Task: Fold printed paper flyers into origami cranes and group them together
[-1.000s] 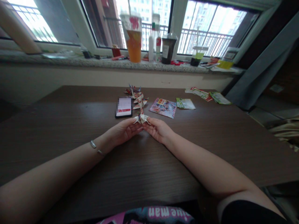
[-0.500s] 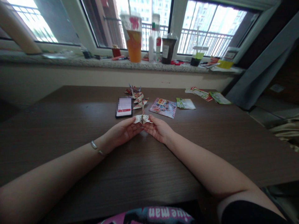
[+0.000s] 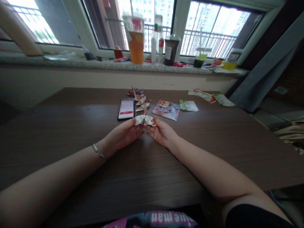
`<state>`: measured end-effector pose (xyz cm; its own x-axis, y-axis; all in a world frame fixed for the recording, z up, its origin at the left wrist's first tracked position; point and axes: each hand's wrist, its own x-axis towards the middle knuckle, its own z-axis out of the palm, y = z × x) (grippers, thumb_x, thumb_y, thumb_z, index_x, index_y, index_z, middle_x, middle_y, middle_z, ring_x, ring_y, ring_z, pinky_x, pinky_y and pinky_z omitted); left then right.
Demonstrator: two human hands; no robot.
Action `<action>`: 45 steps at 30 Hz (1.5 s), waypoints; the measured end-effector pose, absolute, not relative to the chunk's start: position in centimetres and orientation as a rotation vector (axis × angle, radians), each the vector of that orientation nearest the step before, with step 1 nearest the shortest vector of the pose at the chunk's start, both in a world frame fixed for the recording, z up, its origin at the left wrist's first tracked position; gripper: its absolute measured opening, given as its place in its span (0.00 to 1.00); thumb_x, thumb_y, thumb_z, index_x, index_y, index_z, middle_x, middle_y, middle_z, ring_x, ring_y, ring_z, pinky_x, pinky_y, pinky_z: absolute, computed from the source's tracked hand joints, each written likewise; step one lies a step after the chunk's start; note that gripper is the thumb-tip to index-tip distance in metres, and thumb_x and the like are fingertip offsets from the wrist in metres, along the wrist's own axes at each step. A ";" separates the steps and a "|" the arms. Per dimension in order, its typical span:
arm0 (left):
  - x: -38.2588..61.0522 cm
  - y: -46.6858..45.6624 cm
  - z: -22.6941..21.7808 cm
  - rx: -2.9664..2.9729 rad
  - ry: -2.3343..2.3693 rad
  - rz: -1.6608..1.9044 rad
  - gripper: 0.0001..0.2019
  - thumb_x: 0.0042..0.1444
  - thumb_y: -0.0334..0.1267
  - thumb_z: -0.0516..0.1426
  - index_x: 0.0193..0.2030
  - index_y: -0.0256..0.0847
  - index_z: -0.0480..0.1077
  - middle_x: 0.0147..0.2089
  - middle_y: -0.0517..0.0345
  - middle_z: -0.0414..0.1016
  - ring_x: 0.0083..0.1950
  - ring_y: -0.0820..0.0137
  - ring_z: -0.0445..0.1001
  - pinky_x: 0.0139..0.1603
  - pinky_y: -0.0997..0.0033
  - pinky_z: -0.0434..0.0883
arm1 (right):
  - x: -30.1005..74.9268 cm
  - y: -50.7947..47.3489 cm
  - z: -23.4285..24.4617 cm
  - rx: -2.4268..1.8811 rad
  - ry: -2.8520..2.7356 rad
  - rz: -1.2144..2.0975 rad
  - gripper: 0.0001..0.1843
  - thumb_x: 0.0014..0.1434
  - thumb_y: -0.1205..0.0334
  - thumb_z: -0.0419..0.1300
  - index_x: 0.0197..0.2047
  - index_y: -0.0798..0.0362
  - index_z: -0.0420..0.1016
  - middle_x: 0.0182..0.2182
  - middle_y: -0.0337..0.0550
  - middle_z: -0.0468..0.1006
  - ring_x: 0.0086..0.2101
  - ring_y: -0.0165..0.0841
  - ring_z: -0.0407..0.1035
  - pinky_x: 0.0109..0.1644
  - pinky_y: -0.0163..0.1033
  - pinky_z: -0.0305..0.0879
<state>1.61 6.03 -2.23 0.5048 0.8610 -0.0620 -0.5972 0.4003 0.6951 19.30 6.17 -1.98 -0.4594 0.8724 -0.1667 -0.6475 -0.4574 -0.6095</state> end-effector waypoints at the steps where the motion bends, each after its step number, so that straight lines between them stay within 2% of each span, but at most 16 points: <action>1: 1.6 5.9 -2.1 0.669 0.451 0.959 0.10 0.58 0.37 0.61 0.45 0.38 0.73 0.44 0.56 0.77 0.42 0.71 0.75 0.43 0.72 0.70 | 19.3 6.1 -1.9 -0.578 -0.588 2.017 0.08 0.65 0.59 0.56 0.38 0.52 0.73 0.31 0.38 0.82 0.31 0.27 0.77 0.31 0.29 0.73; 5: 1.7 5.7 -1.8 0.655 0.471 0.965 0.09 0.59 0.36 0.60 0.45 0.37 0.74 0.44 0.55 0.77 0.43 0.71 0.75 0.44 0.72 0.69 | 19.1 6.0 -1.8 -0.602 -0.584 2.004 0.09 0.66 0.59 0.54 0.38 0.52 0.73 0.31 0.38 0.82 0.31 0.26 0.77 0.33 0.29 0.73; 7: 1.8 5.7 -1.7 0.626 0.510 0.979 0.07 0.61 0.35 0.57 0.43 0.37 0.74 0.42 0.55 0.77 0.41 0.72 0.75 0.43 0.72 0.70 | 19.0 6.1 -1.8 -0.651 -0.561 1.978 0.11 0.67 0.58 0.53 0.37 0.52 0.73 0.30 0.38 0.82 0.30 0.26 0.77 0.31 0.28 0.73; 12: 1.9 6.0 -1.7 0.571 0.636 1.017 0.10 0.66 0.36 0.51 0.42 0.37 0.73 0.40 0.55 0.77 0.37 0.73 0.75 0.39 0.73 0.71 | 19.1 6.5 -1.8 -0.782 -0.516 1.882 0.13 0.68 0.57 0.50 0.37 0.53 0.72 0.27 0.39 0.81 0.27 0.27 0.76 0.26 0.27 0.71; 18: 1.9 6.4 -2.0 0.594 0.677 1.029 0.08 0.62 0.40 0.56 0.41 0.36 0.72 0.34 0.54 0.76 0.32 0.74 0.74 0.36 0.74 0.71 | 19.4 6.7 -1.5 -0.883 -0.494 1.850 0.17 0.69 0.54 0.49 0.36 0.54 0.72 0.24 0.41 0.81 0.24 0.27 0.76 0.25 0.27 0.71; 23: 1.9 6.6 -2.4 0.614 0.669 1.054 0.07 0.61 0.38 0.58 0.37 0.36 0.70 0.31 0.56 0.74 0.30 0.75 0.72 0.35 0.74 0.71 | 19.7 6.9 -1.6 -0.864 -0.524 1.872 0.14 0.65 0.52 0.54 0.38 0.54 0.72 0.25 0.41 0.81 0.24 0.27 0.76 0.24 0.26 0.71; 29: 1.5 6.8 -2.6 0.578 0.640 1.058 0.09 0.60 0.42 0.59 0.38 0.38 0.68 0.30 0.60 0.72 0.29 0.75 0.71 0.36 0.73 0.71 | 19.5 6.5 -1.4 -0.823 -0.449 1.899 0.17 0.69 0.55 0.47 0.38 0.55 0.71 0.25 0.41 0.81 0.23 0.26 0.76 0.22 0.25 0.70; 37: 1.4 6.8 -2.4 0.528 0.691 1.097 0.09 0.60 0.41 0.59 0.36 0.38 0.67 0.32 0.58 0.71 0.31 0.73 0.72 0.37 0.70 0.72 | 20.0 7.0 -2.4 -0.830 -0.503 1.882 0.13 0.67 0.54 0.53 0.43 0.55 0.71 0.27 0.42 0.81 0.27 0.27 0.77 0.29 0.27 0.74; 45: 1.4 6.6 -1.9 0.533 0.711 1.085 0.09 0.64 0.40 0.53 0.37 0.37 0.69 0.35 0.53 0.75 0.36 0.71 0.75 0.39 0.71 0.73 | 20.7 7.3 -2.8 -0.871 -0.867 1.756 0.04 0.60 0.62 0.61 0.36 0.54 0.73 0.34 0.44 0.81 0.31 0.29 0.76 0.35 0.34 0.75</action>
